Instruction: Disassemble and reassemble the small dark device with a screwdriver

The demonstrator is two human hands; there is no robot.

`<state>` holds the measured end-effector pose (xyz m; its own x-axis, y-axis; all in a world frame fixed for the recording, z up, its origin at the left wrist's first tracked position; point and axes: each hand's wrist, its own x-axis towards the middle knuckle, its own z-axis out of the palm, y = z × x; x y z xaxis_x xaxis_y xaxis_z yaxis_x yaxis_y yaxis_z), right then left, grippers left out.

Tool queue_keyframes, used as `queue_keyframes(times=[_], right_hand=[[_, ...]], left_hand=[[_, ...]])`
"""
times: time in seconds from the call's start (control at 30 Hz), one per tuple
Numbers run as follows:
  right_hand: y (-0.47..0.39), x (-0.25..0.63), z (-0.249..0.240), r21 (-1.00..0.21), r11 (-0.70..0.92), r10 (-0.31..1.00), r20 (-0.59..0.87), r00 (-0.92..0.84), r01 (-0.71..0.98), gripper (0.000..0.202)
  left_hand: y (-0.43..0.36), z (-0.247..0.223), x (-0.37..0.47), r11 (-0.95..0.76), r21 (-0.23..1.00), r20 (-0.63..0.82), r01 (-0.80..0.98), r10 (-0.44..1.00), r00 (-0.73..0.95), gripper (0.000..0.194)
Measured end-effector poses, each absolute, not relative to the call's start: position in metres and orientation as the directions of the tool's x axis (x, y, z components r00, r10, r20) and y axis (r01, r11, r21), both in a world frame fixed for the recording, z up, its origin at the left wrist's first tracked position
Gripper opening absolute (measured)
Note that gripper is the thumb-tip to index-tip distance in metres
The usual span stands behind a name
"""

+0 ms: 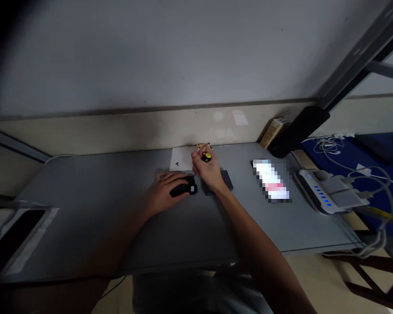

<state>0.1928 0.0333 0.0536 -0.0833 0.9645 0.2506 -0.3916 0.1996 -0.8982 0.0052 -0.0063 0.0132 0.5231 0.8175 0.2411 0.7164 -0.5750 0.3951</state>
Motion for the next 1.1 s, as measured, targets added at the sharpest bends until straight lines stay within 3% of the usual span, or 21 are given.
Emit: queue_keyframes(times=[0.17, 0.3, 0.47, 0.67, 0.73, 0.97, 1.1], right_hand=[[0.031, 0.187, 0.06, -0.849, 0.129, 0.97, 0.214, -0.111, -0.512, 0.054], [0.029, 0.192, 0.061, -0.861, 0.105, 0.979, 0.176, -0.098, -0.498, 0.055], [0.031, 0.192, 0.054, -0.928, 0.128, 0.976, 0.18, -0.121, -0.351, 0.062], [0.033, 0.189, 0.058, -0.853, 0.081, 0.978, 0.167, -0.123, -0.516, 0.055], [0.033, 0.192, 0.059, -0.85, 0.067, 0.98, 0.154, -0.125, -0.522, 0.05], [0.032, 0.195, 0.058, -0.905, 0.119, 0.983, 0.164, -0.078, -0.409, 0.066], [0.033, 0.192, 0.061, -0.862, 0.101, 0.981, 0.17, -0.095, -0.497, 0.059]], left_hand=[[-0.007, 0.013, 0.006, -0.57, 0.387, 0.241, 0.725, 0.821, 0.517, 0.021], [-0.007, 0.012, 0.006, -0.571, 0.385, 0.246, 0.725, 0.821, 0.516, 0.02], [-0.006, 0.014, 0.007, -0.566, 0.404, 0.239, 0.718, 0.823, 0.515, 0.02], [-0.006, 0.014, 0.006, -0.56, 0.404, 0.229, 0.724, 0.828, 0.512, 0.02], [-0.006, 0.014, 0.006, -0.565, 0.399, 0.237, 0.723, 0.825, 0.514, 0.02], [-0.005, 0.014, 0.006, -0.571, 0.394, 0.242, 0.72, 0.82, 0.518, 0.021], [-0.006, 0.013, 0.005, -0.574, 0.394, 0.253, 0.718, 0.819, 0.516, 0.02]])
